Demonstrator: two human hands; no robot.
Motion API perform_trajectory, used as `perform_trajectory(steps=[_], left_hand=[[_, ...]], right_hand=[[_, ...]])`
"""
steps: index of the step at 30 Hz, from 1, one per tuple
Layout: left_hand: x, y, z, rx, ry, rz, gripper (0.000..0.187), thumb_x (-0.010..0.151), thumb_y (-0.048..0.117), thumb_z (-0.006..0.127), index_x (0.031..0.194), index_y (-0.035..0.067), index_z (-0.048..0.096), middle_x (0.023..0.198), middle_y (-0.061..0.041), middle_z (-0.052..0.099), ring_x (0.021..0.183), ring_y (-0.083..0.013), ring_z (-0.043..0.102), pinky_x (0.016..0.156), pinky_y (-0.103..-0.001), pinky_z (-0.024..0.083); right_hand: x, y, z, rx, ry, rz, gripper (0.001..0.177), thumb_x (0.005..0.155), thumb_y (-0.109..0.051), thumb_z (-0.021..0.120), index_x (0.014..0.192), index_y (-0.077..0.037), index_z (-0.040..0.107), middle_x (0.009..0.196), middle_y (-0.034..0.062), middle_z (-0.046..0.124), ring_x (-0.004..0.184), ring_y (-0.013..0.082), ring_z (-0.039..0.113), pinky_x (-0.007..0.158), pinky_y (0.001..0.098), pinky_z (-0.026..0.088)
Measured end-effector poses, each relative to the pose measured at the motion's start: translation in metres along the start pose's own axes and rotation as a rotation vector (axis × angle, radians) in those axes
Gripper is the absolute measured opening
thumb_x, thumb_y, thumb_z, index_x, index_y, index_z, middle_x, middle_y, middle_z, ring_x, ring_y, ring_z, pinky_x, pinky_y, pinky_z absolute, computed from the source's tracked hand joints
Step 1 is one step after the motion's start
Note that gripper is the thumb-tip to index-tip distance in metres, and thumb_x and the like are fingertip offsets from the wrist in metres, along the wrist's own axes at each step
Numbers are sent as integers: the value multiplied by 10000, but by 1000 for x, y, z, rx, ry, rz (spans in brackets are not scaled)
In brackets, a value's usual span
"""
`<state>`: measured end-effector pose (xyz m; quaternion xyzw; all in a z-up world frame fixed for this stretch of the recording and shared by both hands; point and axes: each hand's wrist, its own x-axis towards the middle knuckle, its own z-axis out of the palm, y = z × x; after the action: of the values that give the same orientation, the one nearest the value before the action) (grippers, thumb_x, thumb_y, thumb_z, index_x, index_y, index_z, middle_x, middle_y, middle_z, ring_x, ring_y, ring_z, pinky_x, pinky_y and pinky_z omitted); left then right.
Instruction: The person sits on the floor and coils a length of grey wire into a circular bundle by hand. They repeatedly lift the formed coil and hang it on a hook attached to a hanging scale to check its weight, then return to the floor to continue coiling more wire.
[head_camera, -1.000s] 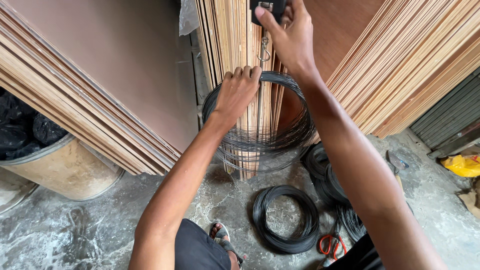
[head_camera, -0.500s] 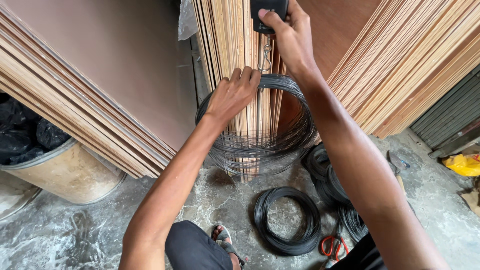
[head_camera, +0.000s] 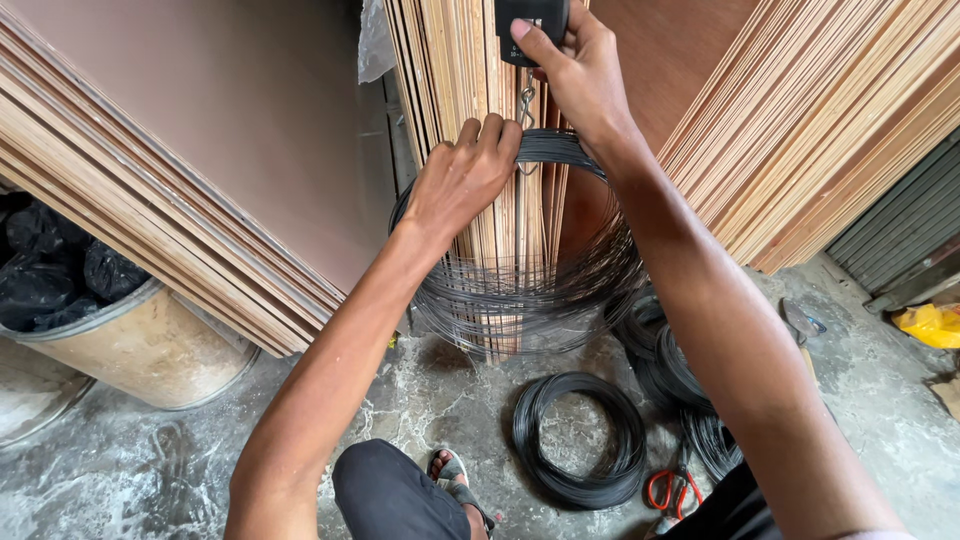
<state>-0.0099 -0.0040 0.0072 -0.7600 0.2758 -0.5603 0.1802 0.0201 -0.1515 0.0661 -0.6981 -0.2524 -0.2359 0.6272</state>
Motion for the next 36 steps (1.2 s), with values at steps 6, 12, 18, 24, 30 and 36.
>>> perform_trajectory(steps=[6,12,18,24,30,36], left_hand=[[-1,6,-6,-15,-8,4,154,800,71,615,856,112,477,763,-11,534,651,-100,558,331,-214,398],[-8,9,-15,5,-22,42,157,766,45,591,832,128,475,748,14,536,619,-64,553,333,-202,389],[-24,16,-26,56,-143,80,328,810,479,572,881,186,446,801,51,494,708,-58,539,419,-186,424],[-38,20,-30,24,-211,84,276,885,317,646,839,148,433,768,41,486,717,-63,535,400,-198,394],[-40,37,-45,29,-206,36,173,794,301,541,820,171,429,758,50,458,675,-61,500,391,-196,358],[-77,69,-24,-153,-118,14,208,950,309,465,882,112,467,814,-16,528,712,-105,597,392,-198,478]], right_hand=[[2,1,-1,5,21,9,181,812,-283,628,875,-127,559,805,-31,639,772,64,646,655,191,527],[2,3,1,14,8,-127,266,817,-263,616,964,-44,578,912,59,658,854,139,648,742,243,545],[4,5,9,-164,184,-223,336,730,-379,615,942,-119,635,884,11,702,825,111,656,740,258,510],[-5,-12,15,-106,43,21,655,577,-638,517,1007,-146,571,881,22,703,792,124,666,704,247,500],[-59,-13,-28,-400,-398,0,733,792,-633,499,1285,-127,305,1261,157,514,1155,299,576,943,396,471],[-125,-18,-53,-593,-720,173,802,618,-593,623,1207,-81,440,1067,179,617,933,352,608,810,482,476]])
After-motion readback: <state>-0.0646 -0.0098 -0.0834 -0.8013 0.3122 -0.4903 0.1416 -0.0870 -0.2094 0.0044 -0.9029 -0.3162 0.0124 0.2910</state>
